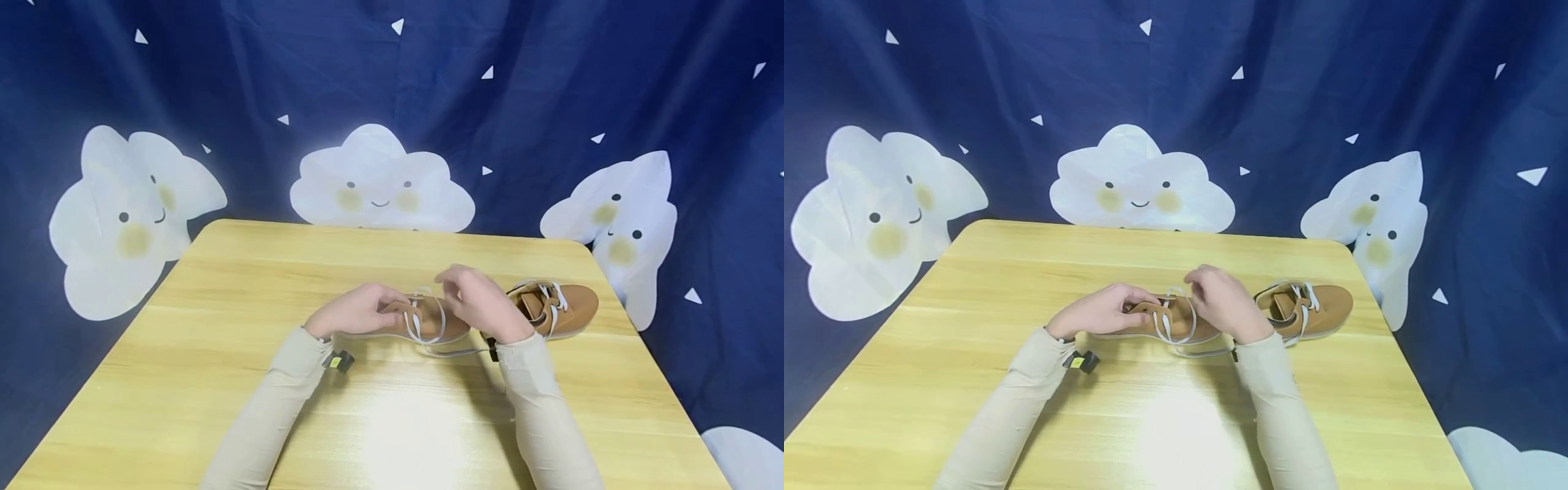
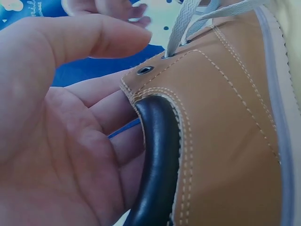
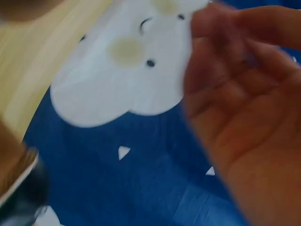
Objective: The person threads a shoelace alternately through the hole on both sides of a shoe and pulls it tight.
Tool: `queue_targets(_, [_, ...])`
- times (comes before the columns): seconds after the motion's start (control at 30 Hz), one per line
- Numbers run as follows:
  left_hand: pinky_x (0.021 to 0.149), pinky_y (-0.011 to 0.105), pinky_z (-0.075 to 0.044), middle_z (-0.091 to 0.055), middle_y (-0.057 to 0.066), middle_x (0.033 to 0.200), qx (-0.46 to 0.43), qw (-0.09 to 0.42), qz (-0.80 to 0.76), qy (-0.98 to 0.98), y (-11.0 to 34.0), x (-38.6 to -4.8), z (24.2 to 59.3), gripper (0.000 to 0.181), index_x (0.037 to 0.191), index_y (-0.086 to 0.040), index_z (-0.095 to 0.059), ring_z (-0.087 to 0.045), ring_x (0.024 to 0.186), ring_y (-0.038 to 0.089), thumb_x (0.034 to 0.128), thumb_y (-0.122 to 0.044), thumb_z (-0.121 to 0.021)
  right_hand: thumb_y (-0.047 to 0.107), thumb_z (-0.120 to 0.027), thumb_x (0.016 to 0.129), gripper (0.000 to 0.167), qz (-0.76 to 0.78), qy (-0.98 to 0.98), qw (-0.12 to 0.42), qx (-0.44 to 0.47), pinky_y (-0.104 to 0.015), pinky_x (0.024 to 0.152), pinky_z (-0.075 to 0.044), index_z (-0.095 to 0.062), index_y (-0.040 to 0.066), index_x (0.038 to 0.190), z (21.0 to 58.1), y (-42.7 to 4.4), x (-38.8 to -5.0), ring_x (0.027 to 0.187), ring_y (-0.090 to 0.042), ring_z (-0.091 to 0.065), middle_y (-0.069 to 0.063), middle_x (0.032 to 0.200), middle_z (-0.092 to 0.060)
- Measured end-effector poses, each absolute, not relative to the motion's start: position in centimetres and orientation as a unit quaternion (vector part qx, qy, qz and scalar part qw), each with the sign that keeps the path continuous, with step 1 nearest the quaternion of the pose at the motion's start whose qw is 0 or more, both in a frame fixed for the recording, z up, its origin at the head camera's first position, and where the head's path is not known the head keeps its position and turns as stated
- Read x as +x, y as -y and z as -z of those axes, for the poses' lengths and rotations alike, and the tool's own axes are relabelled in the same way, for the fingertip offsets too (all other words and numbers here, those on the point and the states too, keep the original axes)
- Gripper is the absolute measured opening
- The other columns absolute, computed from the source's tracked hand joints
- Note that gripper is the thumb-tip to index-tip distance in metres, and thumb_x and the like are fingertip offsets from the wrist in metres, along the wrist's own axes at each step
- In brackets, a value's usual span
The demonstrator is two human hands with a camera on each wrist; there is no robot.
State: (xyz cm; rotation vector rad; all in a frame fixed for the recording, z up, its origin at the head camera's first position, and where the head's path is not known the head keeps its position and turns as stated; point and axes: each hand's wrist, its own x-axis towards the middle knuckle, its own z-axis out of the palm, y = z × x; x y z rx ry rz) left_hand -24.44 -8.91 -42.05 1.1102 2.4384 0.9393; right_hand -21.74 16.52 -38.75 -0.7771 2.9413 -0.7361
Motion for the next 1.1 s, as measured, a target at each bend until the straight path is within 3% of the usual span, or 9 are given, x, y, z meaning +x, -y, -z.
queue_targets(0.03, [0.055, 0.023, -0.042, -0.075, 0.003, 0.115, 0.385, 0.149, -0.324, -0.851, 8.9, -24.5, 42.1, 0.033, 0.133, -0.013, -0.069, -0.037, 0.048, 0.005, 0.1013, -0.019, -0.062, 0.001, -0.063, 0.095, 0.031, 0.223, -0.945, 0.023, -0.237, -0.046, 0.093, -0.058, -0.068, -0.002, 0.126, 38.9, -16.9, -21.9, 0.104, -0.028, -0.069, -0.016, 0.118, -0.072])
queue_targets(0.1, [0.058, 0.025, -0.045, -0.075, 0.005, 0.119, 0.380, 0.146, -0.325, -0.854, 8.9, -24.5, 42.1, 0.035, 0.134, -0.010, -0.068, -0.039, 0.049, 0.007, 0.1011, -0.018, -0.062, -0.002, -0.067, 0.089, 0.035, 0.198, -0.952, 0.084, -0.220, -0.046, 0.089, -0.057, -0.066, -0.004, 0.125, 39.4, -17.4, -22.1, 0.103, -0.032, -0.067, -0.019, 0.117, -0.071])
queue_targets(0.17, [0.071, 0.027, -0.054, -0.073, 0.007, 0.128, 0.370, 0.144, -0.330, -0.856, 8.9, -24.4, 42.1, 0.037, 0.136, -0.008, -0.067, -0.055, 0.061, 0.008, 0.1010, -0.019, -0.061, 0.001, -0.077, 0.083, 0.039, 0.174, -0.953, 0.143, -0.204, -0.043, 0.086, -0.058, -0.067, -0.002, 0.120, 40.2, -17.5, -22.4, 0.101, -0.029, -0.067, -0.016, 0.113, -0.072])
queue_targets(0.27, [0.095, 0.037, -0.059, -0.069, 0.012, 0.137, 0.355, 0.141, -0.356, -0.853, 8.9, -24.3, 42.0, 0.040, 0.138, -0.005, -0.065, -0.073, 0.097, 0.020, 0.1004, -0.019, -0.061, 0.002, -0.087, 0.073, 0.040, 0.165, -0.949, 0.190, -0.187, -0.037, 0.077, -0.055, -0.067, 0.003, 0.107, 41.1, -17.2, -22.8, 0.088, -0.022, -0.063, -0.008, 0.100, -0.070])
queue_targets(0.33, [0.107, 0.043, -0.055, -0.067, 0.012, 0.140, 0.347, 0.138, -0.379, -0.847, 9.0, -24.3, 41.9, 0.040, 0.138, -0.005, -0.064, -0.069, 0.122, 0.026, 0.1003, -0.019, -0.061, 0.003, -0.091, 0.070, 0.044, 0.164, -0.951, 0.192, -0.179, -0.037, 0.079, -0.056, -0.067, 0.004, 0.106, 41.5, -16.9, -22.8, 0.089, -0.021, -0.063, -0.007, 0.100, -0.070])
queue_targets(0.53, [0.109, 0.044, -0.053, -0.070, 0.011, 0.136, 0.333, 0.136, -0.424, -0.831, 8.8, -24.5, 41.9, 0.040, 0.138, -0.005, -0.064, -0.068, 0.126, 0.027, 0.1003, -0.018, -0.064, 0.001, -0.092, 0.066, 0.047, 0.152, -0.958, 0.175, -0.170, -0.039, 0.082, -0.056, -0.065, 0.003, 0.104, 41.9, -16.4, -22.9, 0.090, -0.023, -0.063, -0.009, 0.100, -0.069])
queue_targets(0.8, [0.099, 0.037, -0.059, -0.067, 0.017, 0.140, 0.299, 0.150, -0.497, -0.801, 8.9, -24.1, 40.8, 0.047, 0.146, -0.007, -0.057, -0.067, 0.126, 0.030, 0.1007, -0.019, -0.063, 0.006, -0.092, 0.070, 0.051, 0.143, -0.960, 0.175, -0.167, -0.041, 0.087, -0.057, -0.064, 0.000, 0.112, 42.1, -16.2, -22.9, 0.099, -0.026, -0.066, -0.013, 0.108, -0.070])
queue_targets(1.1, [0.103, 0.034, -0.057, -0.066, 0.013, 0.142, 0.286, 0.152, -0.554, -0.767, 9.1, -23.3, 39.5, 0.049, 0.148, -0.011, -0.055, -0.066, 0.129, 0.024, 0.1021, -0.023, -0.065, 0.007, -0.092, 0.070, 0.043, 0.131, -0.960, 0.177, -0.171, -0.039, 0.082, -0.055, -0.063, 0.003, 0.102, 42.0, -16.2, -22.9, 0.089, -0.022, -0.062, -0.009, 0.098, -0.068])
